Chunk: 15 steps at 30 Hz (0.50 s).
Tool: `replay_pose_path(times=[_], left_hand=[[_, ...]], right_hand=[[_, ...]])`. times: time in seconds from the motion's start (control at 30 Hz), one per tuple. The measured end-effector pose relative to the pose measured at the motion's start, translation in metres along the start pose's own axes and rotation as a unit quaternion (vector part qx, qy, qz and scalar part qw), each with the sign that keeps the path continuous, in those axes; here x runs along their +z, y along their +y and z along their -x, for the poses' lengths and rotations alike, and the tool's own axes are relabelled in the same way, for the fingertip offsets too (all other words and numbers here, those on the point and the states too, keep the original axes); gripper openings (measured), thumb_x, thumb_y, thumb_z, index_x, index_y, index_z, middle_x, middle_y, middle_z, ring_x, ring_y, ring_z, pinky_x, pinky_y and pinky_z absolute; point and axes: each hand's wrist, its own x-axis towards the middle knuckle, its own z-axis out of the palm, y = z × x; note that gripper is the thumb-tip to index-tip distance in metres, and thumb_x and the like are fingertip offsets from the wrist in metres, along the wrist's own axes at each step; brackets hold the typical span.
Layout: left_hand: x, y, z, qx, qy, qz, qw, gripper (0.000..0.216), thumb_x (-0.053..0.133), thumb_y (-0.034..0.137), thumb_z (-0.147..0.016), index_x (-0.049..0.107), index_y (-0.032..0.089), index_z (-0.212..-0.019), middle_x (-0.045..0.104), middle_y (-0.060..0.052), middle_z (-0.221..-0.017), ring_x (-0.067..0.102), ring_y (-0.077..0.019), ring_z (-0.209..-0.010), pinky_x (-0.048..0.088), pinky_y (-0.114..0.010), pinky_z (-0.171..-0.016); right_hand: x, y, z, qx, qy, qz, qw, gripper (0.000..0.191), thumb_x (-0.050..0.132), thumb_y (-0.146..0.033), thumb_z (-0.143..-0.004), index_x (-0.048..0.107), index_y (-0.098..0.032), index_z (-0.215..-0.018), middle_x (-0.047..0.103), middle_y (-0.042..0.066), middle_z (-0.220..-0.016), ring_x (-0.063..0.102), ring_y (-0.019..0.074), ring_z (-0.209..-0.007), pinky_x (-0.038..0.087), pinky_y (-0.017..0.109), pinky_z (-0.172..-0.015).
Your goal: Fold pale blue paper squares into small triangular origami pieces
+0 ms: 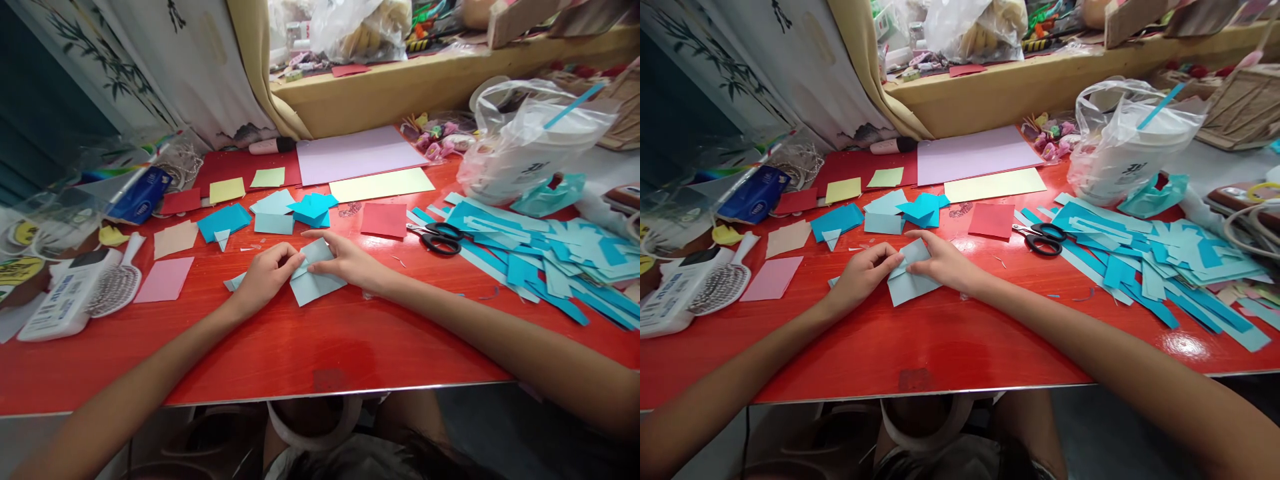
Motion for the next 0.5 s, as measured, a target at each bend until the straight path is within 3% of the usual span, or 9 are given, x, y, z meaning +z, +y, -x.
replay_pose_path(times=[0.27, 0.5], left_hand=[[-0.0044, -0.0023, -0.0019, 0.008, -0.04, 0.033, 0.999, 0.03, 0.045, 0.044, -0.088, 0.05, 0.018, -0.074, 0.047, 0.002, -0.069, 0.042, -0.0113, -0.065, 0.035, -0.024, -0.06], [-0.0081, -0.0021, -0.0048, 0.008, -0.077, 0.072, 0.994, 0.019, 0.052, 0.037, -0.084, 0.054, 0.018, -0.083, 0.056, -0.001, -0.08, 0.051, -0.0126, -0.072, 0.042, -0.026, -0.065]], right_hand=[[-0.0011, -0.0013, -0.0006, -0.002, 0.002, -0.001, 1.0, 0.058, 0.063, -0.02, -0.073, 0.046, -0.023, -0.128, 0.06, 0.003, -0.093, 0.057, 0.0175, -0.084, 0.05, 0.03, -0.065], [-0.0034, -0.0052, -0.0007, 0.024, 0.016, -0.013, 1.0, 0.055, 0.062, -0.017, -0.073, 0.047, -0.024, -0.125, 0.059, 0.002, -0.084, 0.057, 0.0167, -0.076, 0.048, 0.03, -0.062]])
